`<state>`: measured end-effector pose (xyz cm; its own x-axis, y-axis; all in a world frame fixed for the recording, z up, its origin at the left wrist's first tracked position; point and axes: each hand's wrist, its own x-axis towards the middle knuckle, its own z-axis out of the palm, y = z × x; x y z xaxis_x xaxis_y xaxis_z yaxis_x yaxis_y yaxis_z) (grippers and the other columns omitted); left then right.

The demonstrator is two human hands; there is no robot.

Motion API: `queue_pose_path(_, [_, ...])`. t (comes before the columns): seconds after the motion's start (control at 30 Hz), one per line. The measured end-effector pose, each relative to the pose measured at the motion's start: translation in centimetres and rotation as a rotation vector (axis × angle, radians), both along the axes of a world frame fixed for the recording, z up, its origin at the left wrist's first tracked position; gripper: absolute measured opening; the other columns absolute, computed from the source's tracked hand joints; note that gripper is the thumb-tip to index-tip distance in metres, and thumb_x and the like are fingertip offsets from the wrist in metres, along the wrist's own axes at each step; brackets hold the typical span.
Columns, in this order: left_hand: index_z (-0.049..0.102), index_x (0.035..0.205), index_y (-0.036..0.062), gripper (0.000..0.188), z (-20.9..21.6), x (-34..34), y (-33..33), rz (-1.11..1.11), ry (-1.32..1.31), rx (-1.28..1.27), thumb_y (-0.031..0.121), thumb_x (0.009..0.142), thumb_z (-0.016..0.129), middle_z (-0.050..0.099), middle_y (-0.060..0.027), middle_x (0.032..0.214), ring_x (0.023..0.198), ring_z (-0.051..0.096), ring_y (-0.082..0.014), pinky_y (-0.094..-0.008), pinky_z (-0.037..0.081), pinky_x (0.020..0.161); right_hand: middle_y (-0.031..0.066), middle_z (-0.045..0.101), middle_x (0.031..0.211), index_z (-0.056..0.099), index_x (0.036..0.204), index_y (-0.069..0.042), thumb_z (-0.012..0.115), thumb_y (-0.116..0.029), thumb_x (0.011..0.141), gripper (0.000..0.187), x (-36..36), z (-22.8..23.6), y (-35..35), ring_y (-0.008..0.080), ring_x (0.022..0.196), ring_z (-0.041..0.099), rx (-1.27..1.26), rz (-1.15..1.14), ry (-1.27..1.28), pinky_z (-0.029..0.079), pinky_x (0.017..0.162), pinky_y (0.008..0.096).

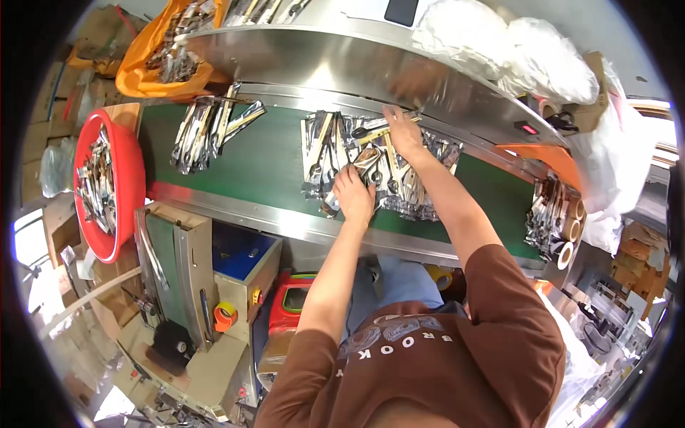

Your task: Sorting metal hardware pins from a conveyor belt into bags, sealing them with tape, and packing black electronic cases into a large lined bin.

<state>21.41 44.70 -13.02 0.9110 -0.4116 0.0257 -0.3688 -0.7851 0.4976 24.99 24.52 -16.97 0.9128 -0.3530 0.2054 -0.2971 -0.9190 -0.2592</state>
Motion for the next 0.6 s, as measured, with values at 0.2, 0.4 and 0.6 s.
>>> queue_pose_path(0.2, [0.055, 0.09, 0.0022, 0.017, -1.3, 4.4, 0.9, 0.052, 0.119, 0.119, 0.018, 0.083, 0.055, 0.057, -0.0162, 0.087, 0.084, 0.054, -0.0332, -0.0438, 0.04, 0.075, 0.0119, 0.054, 0.098, 0.058, 0.093, -0.007, 0.049, -0.007, 0.078, 0.018, -3.4, 3.4, -3.2, 0.0287, 0.094, 0.055, 0.282, -0.008, 0.09, 0.048, 0.073, 0.0393])
queue_pose_path(0.4, [0.048, 0.113, -0.0021, 0.042, -0.4, 11.6, 2.6, 0.073, 0.041, -0.076, 0.024, 0.082, 0.058, 0.055, -0.0209, 0.097, 0.093, 0.05, -0.0361, -0.0424, 0.041, 0.082, 0.0126, 0.051, 0.112, 0.054, 0.108, -0.008, 0.055, -0.001, 0.075, 0.034, -12.5, 5.4, -3.6, 0.0314, 0.097, 0.053, 0.294, 0.093, 0.065, 0.047, 0.078, 0.034])
queue_pose_path(0.6, [0.049, 0.116, 0.0079, 0.042, -2.4, 29.1, 8.4, 0.167, -0.431, 0.359, 0.014, 0.075, 0.056, 0.043, -0.0174, 0.122, 0.111, 0.04, -0.0365, -0.0449, 0.037, 0.089, 0.0217, 0.049, 0.12, 0.044, 0.122, 0.006, 0.058, -0.037, 0.083, 0.06, -18.9, -5.2, -5.0, 0.0306, 0.112, 0.047, 0.845, -0.867, -0.1, 0.036, 0.094, 0.0331])
